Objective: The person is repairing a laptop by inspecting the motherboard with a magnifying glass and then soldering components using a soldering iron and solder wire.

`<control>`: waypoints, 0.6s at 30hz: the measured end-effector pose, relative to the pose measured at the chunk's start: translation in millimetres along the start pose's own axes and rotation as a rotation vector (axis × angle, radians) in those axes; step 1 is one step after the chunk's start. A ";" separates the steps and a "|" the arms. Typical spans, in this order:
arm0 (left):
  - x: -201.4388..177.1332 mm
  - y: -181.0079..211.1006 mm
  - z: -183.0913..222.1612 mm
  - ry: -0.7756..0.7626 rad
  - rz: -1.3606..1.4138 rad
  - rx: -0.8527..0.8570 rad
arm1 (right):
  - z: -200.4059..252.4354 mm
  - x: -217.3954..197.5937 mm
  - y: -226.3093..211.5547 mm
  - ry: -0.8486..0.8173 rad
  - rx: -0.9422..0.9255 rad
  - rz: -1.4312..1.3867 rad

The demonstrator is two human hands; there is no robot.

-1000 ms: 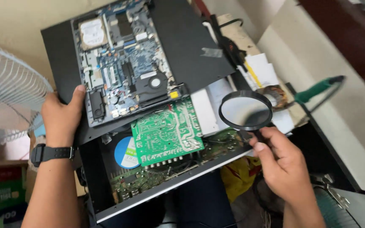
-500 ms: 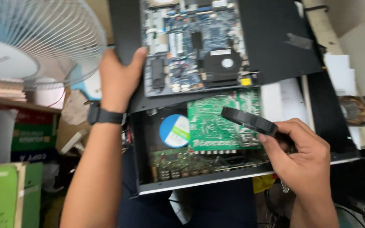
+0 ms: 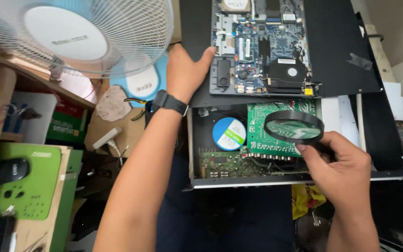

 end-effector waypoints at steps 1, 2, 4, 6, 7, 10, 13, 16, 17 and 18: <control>-1.6 2.2 1.1 0.008 0.003 0.003 | 1.1 0.3 1.0 0.002 -0.009 0.002; -1.8 3.8 1.8 -0.011 -0.010 -0.022 | 2.0 0.4 4.1 -0.001 0.030 -0.003; -0.2 3.5 0.9 -0.021 -0.019 -0.044 | 3.4 -0.2 4.4 -0.001 0.060 -0.006; 4.4 0.4 -3.3 -0.025 -0.073 -0.057 | 3.7 -0.9 -0.4 -0.022 0.058 -0.036; 4.1 0.4 -1.8 -0.016 -0.068 -0.052 | 3.3 -1.7 -1.7 -0.019 0.048 -0.033; 5.6 1.8 0.4 -0.073 -0.058 -0.044 | -3.2 -5.2 -6.0 0.007 0.043 -0.012; 4.7 4.8 6.4 -0.084 -0.094 -0.035 | -14.7 -17.4 -4.5 0.073 0.045 -0.009; 0.2 11.3 16.7 -0.082 -0.097 0.017 | -21.3 -34.2 6.6 0.161 0.038 0.029; -1.6 14.3 21.7 -0.102 -0.128 -0.002 | -22.0 -37.1 5.1 0.162 0.032 0.013; -2.6 15.9 27.6 -0.123 -0.159 -0.024 | -22.2 -39.8 4.2 0.161 0.027 -0.003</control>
Point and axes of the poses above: each hand's wrist, its own z-axis away from the middle knuckle, its own x-axis out of the palm, y = z × x, the point moved 4 cm from there along -z, towards the middle knuckle, and after that the axes turned 10 degrees about -y, right-handed, at the moved point
